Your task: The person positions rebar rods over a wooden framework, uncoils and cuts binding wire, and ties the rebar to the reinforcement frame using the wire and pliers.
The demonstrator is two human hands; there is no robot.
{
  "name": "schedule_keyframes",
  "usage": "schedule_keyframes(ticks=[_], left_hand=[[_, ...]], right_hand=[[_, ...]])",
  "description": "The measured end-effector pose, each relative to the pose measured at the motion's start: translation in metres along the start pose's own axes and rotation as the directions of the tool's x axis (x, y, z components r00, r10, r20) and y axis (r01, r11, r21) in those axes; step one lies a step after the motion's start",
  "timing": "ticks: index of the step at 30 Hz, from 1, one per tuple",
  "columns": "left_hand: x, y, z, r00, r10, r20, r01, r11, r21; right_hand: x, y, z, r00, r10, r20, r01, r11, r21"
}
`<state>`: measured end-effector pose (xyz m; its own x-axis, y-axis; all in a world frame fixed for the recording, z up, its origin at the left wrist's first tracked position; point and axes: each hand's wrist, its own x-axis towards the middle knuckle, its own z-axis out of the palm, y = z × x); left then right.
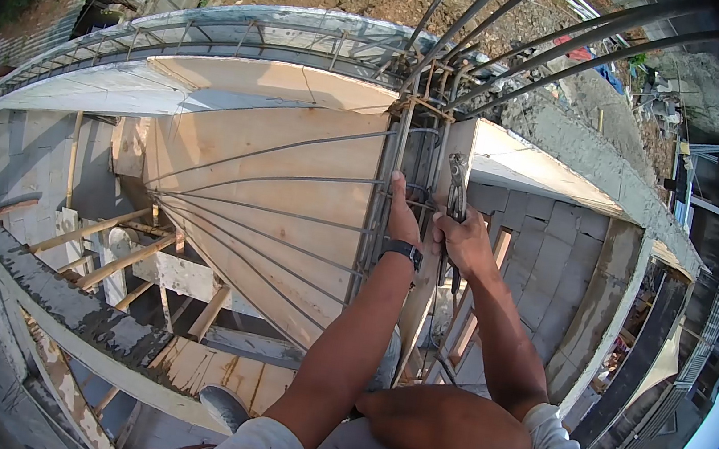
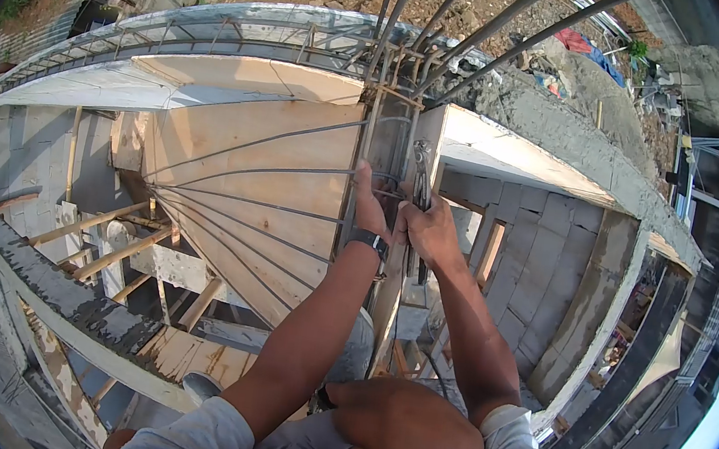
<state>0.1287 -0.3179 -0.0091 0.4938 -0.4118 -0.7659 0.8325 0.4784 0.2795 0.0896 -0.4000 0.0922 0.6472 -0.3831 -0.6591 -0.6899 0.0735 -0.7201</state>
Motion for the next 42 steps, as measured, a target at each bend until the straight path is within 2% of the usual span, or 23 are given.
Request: schedule_keyframes(ticks=[1, 3, 5, 7, 8, 9, 11, 13, 15, 17, 18, 20, 22, 25, 28, 34, 37, 40, 42], left_hand=[[-0.005, 0.003, 0.002, 0.999, -0.02, 0.028, 0.02, 1.0, -0.002], [0.019, -0.015, -0.021, 0.998, -0.053, -0.043, 0.058, 0.989, 0.135], [0.024, -0.015, -0.029, 0.996, -0.063, -0.07, 0.081, 0.953, 0.292], [0.004, 0.003, -0.015, 0.997, -0.066, -0.051, 0.082, 0.885, 0.458], [-0.017, 0.015, 0.01, 0.998, 0.001, -0.067, 0.024, 0.929, 0.37], [-0.016, 0.019, 0.008, 0.999, -0.042, -0.026, 0.048, 0.933, 0.357], [-0.016, 0.026, -0.002, 0.99, -0.133, 0.052, 0.108, 0.936, 0.335], [0.015, -0.004, -0.022, 0.998, 0.022, -0.062, 0.005, 0.915, 0.402], [0.019, -0.017, -0.013, 0.977, 0.174, -0.127, -0.134, 0.953, 0.272], [-0.003, -0.012, 0.014, 0.936, 0.293, -0.197, -0.313, 0.947, -0.077], [-0.008, -0.01, 0.01, 0.945, 0.282, -0.166, -0.291, 0.956, -0.031], [0.0, -0.024, -0.008, 0.962, 0.251, -0.104, -0.257, 0.965, -0.051], [-0.016, -0.016, -0.01, 0.978, 0.21, 0.018, -0.209, 0.977, -0.047], [-0.019, -0.016, -0.013, 0.948, 0.314, 0.048, -0.312, 0.949, -0.041], [-0.037, -0.013, -0.008, 0.956, 0.283, 0.073, -0.268, 0.948, -0.169], [-0.021, -0.021, -0.025, 0.941, 0.321, 0.11, -0.312, 0.946, -0.088], [-0.04, -0.006, -0.006, 0.953, 0.296, 0.073, -0.29, 0.954, -0.08], [-0.019, -0.019, -0.024, 0.936, 0.339, 0.091, -0.343, 0.939, 0.025], [-0.017, -0.02, -0.024, 0.937, 0.339, 0.085, -0.345, 0.936, 0.075]], right_hand=[[0.003, 0.0, -0.001, 0.999, 0.039, 0.017, -0.04, 0.996, 0.08], [0.005, 0.0, -0.001, 0.994, 0.11, 0.03, -0.113, 0.95, 0.29], [0.007, -0.002, 0.002, 0.984, 0.174, 0.032, -0.164, 0.83, 0.533], [0.005, -0.003, 0.009, 0.985, 0.172, 0.009, -0.145, 0.801, 0.58], [0.006, 0.001, 0.012, 0.987, 0.16, -0.003, -0.128, 0.799, 0.587], [0.007, 0.003, 0.015, 0.989, 0.149, -0.015, -0.111, 0.797, 0.594], [0.006, 0.007, 0.016, 0.99, 0.135, -0.039, -0.088, 0.817, 0.569], [0.004, 0.008, 0.013, 0.995, 0.09, -0.048, -0.057, 0.88, 0.472], [0.004, 0.004, 0.004, 0.999, 0.017, -0.027, -0.009, 0.959, 0.283], [0.0, -0.009, 0.001, 0.999, -0.014, -0.034, 0.012, 0.998, -0.054], [-0.001, -0.013, 0.001, 0.999, -0.026, -0.033, 0.018, 0.976, -0.219], [0.011, 0.017, 0.007, 0.987, -0.102, -0.124, 0.047, 0.922, -0.384], [0.007, 0.01, 0.012, 0.981, -0.15, -0.12, 0.075, 0.873, -0.483], [0.008, 0.009, 0.016, 0.981, -0.176, -0.082, 0.108, 0.847, -0.521], [0.008, 0.002, 0.015, 0.992, -0.03, -0.123, -0.017, 0.93, -0.366], [0.005, -0.008, 0.005, 0.998, -0.028, -0.05, 0.014, 0.963, -0.269], [0.005, -0.003, 0.01, 0.966, -0.223, -0.131, 0.153, 0.9, -0.407], [0.001, -0.019, 0.01, 0.991, -0.097, -0.089, 0.053, 0.915, -0.401], [0.001, -0.023, 0.006, 0.996, -0.073, -0.055, 0.043, 0.905, -0.423]])
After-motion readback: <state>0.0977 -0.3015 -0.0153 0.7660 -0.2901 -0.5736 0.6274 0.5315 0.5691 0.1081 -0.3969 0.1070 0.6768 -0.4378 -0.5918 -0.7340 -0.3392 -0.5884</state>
